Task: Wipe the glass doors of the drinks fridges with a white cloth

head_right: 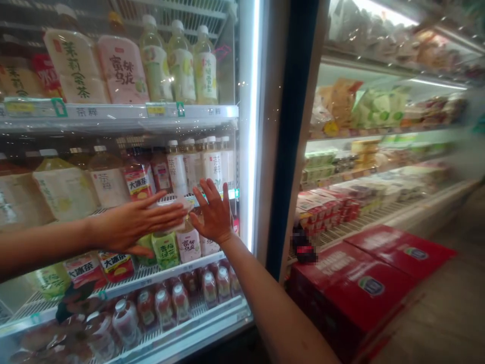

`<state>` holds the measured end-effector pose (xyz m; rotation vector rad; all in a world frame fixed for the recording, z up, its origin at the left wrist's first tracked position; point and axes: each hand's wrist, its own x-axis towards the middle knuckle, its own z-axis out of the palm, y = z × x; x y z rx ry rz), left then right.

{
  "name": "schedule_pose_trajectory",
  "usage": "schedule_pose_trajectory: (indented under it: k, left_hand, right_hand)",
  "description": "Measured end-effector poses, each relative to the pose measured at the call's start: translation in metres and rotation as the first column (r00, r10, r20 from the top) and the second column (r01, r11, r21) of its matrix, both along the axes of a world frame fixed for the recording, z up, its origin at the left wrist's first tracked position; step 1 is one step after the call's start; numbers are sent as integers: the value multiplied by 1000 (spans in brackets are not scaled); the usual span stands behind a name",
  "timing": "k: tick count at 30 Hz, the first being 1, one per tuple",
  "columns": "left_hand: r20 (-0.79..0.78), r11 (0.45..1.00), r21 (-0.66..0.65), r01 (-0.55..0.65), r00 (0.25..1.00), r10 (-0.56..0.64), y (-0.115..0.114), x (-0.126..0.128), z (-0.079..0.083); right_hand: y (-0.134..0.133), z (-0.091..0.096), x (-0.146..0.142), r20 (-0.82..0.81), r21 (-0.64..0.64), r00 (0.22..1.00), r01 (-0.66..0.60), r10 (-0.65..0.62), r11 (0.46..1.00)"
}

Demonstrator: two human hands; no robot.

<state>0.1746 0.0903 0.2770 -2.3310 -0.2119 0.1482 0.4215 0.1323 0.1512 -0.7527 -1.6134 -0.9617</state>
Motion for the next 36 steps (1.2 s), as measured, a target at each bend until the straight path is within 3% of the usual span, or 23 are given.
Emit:
schedule_pose_trajectory:
  k: [1, 3, 5, 7, 9, 12, 14, 15, 17, 19, 20, 21, 22, 25, 27, 29, 32, 33, 34, 36]
  left_hand:
    - [-61, 999, -34, -2, 998, 0, 1, -5, 0]
    - [-21, 1000, 1, -16, 1000, 16, 2, -8, 21]
    - [227, 989, 128, -77, 973, 46, 2, -3, 51]
    - [474, 960, 228, -163, 880, 37, 1, 4, 65]
    - [498, 956, 231, -180, 866, 43, -2, 5, 49]
    - [139, 992, 74, -107, 986, 95, -6, -13, 1]
    - [-29, 998, 1, -63, 998, 63, -8, -34, -11]
    - [-20, 998, 10, -57, 998, 57, -8, -45, -7]
    - [192, 987, 124, -105, 978, 80, -11, -63, 15]
    - [507, 933, 254, -254, 857, 96, -15, -75, 35]
    - [604, 904, 290, -315, 793, 83, -18, -80, 38]
    - [638, 886, 310, -346, 766, 76, -21, -86, 33]
    - [608, 885, 322, -337, 790, 80, -25, -92, 24]
    - [249, 941, 290, -173, 963, 100, -34, -117, -12]
    - [120, 960, 247, -134, 987, 106, -38, -137, -14]
    - [263, 941, 266, -210, 955, 139, -40, -157, 7]
    - [674, 856, 281, -434, 724, 146, -41, -175, 36]
    - [743, 837, 270, -477, 655, 134, -42, -178, 34]
    - [763, 830, 261, -492, 632, 135, -44, -179, 25]
    - [669, 851, 264, -453, 722, 177, -49, -180, -10]
  right_hand:
    - [0, 0, 0, 1, 4, 1000, -5, 5, 1000]
    - [-1, 1, 0, -2, 21, 1000, -17, 17, 1000]
    - [-1, 1, -1, -5, 35, 1000, -23, 23, 999]
    - [-2, 1, -1, -8, 44, 1000, -20, 20, 999]
    - [-2, 1, -1, -9, 44, 1000, -15, 15, 999]
    - [-1, 0, -1, -5, 45, 1000, -20, 21, 999]
    - [-1, 0, 0, -3, 58, 1000, -24, 24, 998]
    - [-1, 0, 0, -5, 69, 1000, -23, 23, 997]
    - [-1, 0, 0, -13, 89, 1000, -15, 17, 996]
    - [-1, -1, 0, -25, 104, 1000, -1, 4, 995]
    - [-1, -1, 0, -29, 107, 1000, 6, -3, 994]
    - [-1, -1, 0, -31, 106, 999, 12, -9, 994]
    - [-1, -2, 0, -32, 104, 999, 17, -14, 994]
    - [-1, -2, 0, -29, 98, 999, 19, -17, 995]
    - [-2, -2, 0, -24, 100, 1000, 19, -17, 995]
    - [-1, -2, -1, -17, 107, 1000, 23, -21, 994]
    - [0, -2, 0, -14, 117, 1000, 29, -27, 993]
    - [1, -3, 0, -13, 117, 999, 30, -29, 993]
    - [3, -4, 1, -12, 115, 999, 32, -31, 993]
    - [4, -5, 2, -10, 113, 999, 37, -36, 993]
